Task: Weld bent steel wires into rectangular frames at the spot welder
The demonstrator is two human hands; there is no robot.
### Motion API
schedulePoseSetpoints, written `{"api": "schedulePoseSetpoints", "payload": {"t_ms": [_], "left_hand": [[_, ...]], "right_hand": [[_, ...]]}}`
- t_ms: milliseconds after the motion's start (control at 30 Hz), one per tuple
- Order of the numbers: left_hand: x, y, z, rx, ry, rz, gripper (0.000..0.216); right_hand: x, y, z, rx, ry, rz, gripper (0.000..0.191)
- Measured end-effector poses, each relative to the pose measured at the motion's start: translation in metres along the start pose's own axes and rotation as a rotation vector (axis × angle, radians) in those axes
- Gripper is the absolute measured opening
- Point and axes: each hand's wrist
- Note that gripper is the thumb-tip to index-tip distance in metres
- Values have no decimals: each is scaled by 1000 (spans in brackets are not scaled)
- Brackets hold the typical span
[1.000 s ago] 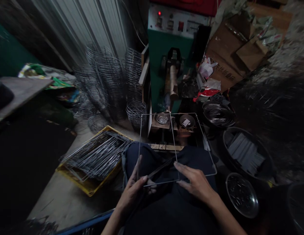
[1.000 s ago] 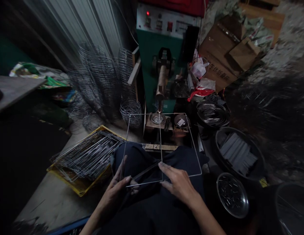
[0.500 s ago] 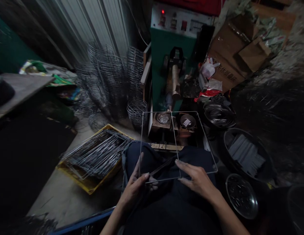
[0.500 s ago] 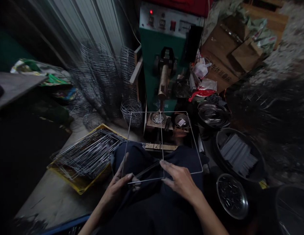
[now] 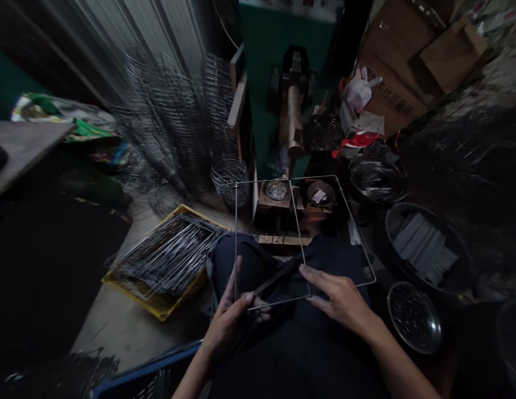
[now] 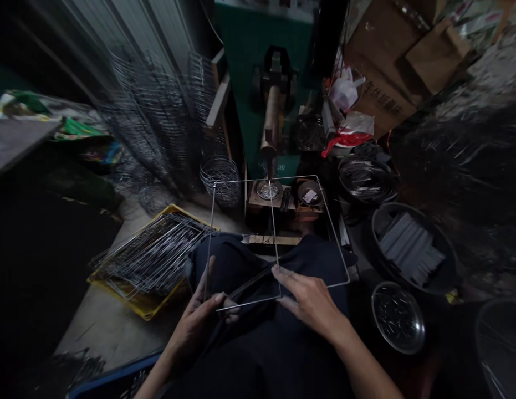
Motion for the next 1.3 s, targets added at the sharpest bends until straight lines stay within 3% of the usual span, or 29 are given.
{"api": "schedulePoseSetpoints", "payload": {"t_ms": [167, 267, 367, 567, 700, 1067, 1300], "left_hand": [[-4, -5, 1, -5, -7, 10, 97], [-6, 8, -3, -22, 0, 9, 98], [-11, 53, -19, -79, 1, 85, 102], [-35, 178, -83, -236, -39, 241, 96], [-45, 224, -115, -249, -51, 239, 87], [-50, 245, -139, -271, -64, 201, 93], [-44, 253, -134, -270, -78, 201, 96]], "right_hand": [[-3, -6, 0, -35, -21, 11, 77], [-8, 4, -8, -29, -53, -35, 69], [-9, 41, -26, -18, -122, -130, 64], [18, 166, -76, -15, -370, -304, 68], [35, 218, -96, 63, -385, -338, 56], [32, 260, -112, 55, -352, -407, 55], [27, 264, -123, 107, -256, -412, 46]]}}
Point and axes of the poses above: each hand's wrist, its own y-axis towards the middle knuckle, its own x-axis out of the back of the hand, z = x × y, and after that the axes turned 12 degrees about -z, right-handed
